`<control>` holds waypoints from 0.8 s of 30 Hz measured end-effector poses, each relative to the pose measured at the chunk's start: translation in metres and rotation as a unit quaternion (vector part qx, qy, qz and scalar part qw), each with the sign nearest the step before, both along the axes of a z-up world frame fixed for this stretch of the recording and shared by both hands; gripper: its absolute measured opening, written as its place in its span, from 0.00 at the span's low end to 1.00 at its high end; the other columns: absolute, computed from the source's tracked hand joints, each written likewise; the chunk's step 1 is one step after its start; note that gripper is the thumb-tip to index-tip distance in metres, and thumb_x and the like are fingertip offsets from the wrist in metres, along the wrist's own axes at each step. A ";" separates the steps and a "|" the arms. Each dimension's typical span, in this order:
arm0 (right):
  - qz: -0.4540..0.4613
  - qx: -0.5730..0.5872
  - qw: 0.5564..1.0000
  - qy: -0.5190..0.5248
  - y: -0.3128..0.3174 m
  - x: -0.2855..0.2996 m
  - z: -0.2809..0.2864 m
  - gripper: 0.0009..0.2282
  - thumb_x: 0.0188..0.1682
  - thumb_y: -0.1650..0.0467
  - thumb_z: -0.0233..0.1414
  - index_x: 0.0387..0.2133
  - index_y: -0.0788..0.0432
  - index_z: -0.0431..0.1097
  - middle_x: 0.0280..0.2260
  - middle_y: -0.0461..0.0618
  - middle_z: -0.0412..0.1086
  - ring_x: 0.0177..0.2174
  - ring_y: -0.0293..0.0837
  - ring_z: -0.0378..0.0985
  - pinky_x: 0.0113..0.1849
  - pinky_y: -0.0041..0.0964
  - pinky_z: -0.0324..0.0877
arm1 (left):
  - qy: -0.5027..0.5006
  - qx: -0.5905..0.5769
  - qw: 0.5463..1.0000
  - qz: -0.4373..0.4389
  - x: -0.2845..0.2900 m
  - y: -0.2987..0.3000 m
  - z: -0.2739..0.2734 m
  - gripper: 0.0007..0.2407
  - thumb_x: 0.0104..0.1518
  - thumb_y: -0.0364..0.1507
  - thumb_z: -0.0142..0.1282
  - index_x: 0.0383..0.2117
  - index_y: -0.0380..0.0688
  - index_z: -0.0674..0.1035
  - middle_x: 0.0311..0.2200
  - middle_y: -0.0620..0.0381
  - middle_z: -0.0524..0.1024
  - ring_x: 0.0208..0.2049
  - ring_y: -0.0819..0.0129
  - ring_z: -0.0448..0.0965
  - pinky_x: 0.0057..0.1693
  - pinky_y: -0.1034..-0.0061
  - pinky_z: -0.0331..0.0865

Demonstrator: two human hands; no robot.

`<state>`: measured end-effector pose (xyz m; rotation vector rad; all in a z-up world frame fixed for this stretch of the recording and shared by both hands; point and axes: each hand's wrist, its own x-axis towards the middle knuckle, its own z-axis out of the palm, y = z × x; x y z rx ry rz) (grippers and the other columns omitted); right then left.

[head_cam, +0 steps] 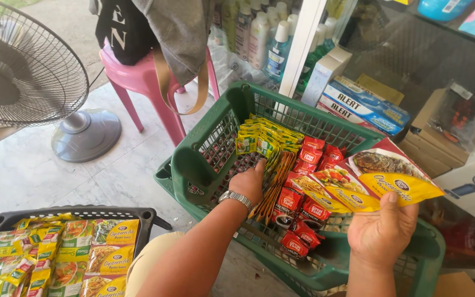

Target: The person organizes food packets and other items by moving them between plastic crates and shelves by hand.

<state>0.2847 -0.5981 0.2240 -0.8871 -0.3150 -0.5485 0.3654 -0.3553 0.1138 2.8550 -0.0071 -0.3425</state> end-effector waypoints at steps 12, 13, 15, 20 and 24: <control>-0.048 -0.035 0.997 -0.052 -0.020 -0.008 0.024 0.14 0.65 0.72 0.51 0.62 0.59 0.63 0.60 0.51 0.68 0.57 0.47 0.70 0.64 0.49 0.63 | -0.139 -0.085 0.986 0.033 -0.015 0.024 0.060 0.31 0.53 0.23 0.53 0.66 0.60 0.60 0.43 0.45 0.79 0.37 0.46 0.82 0.41 0.55 0.76; -0.057 -0.034 0.996 -0.053 -0.019 -0.009 0.028 0.14 0.64 0.72 0.51 0.61 0.58 0.63 0.60 0.50 0.68 0.57 0.46 0.70 0.64 0.48 0.63 | -0.152 -0.107 0.981 0.045 -0.017 0.027 0.067 0.31 0.53 0.23 0.52 0.66 0.61 0.61 0.41 0.44 0.80 0.36 0.45 0.82 0.41 0.54 0.76; -0.063 -0.030 0.996 -0.054 -0.028 -0.007 0.018 0.13 0.65 0.72 0.52 0.61 0.59 0.64 0.58 0.50 0.67 0.57 0.46 0.70 0.64 0.48 0.62 | -0.173 -0.139 0.974 0.048 -0.021 0.033 0.072 0.29 0.54 0.23 0.51 0.65 0.61 0.62 0.40 0.44 0.80 0.35 0.45 0.82 0.42 0.53 0.75; -0.114 -0.078 0.987 -0.083 -0.036 -0.008 0.033 0.16 0.64 0.70 0.52 0.64 0.54 0.63 0.61 0.48 0.66 0.61 0.46 0.70 0.65 0.47 0.61 | -0.218 -0.229 0.949 0.013 -0.028 0.038 0.078 0.29 0.51 0.23 0.54 0.64 0.56 0.63 0.38 0.40 0.80 0.36 0.41 0.81 0.43 0.51 0.73; -0.147 -0.082 0.980 -0.109 -0.062 -0.014 0.027 0.12 0.67 0.69 0.50 0.62 0.55 0.64 0.62 0.49 0.66 0.60 0.46 0.68 0.66 0.47 0.62 | -0.161 -0.297 0.941 0.011 -0.032 0.032 0.086 0.30 0.52 0.24 0.54 0.66 0.56 0.62 0.36 0.38 0.81 0.39 0.40 0.80 0.47 0.53 0.72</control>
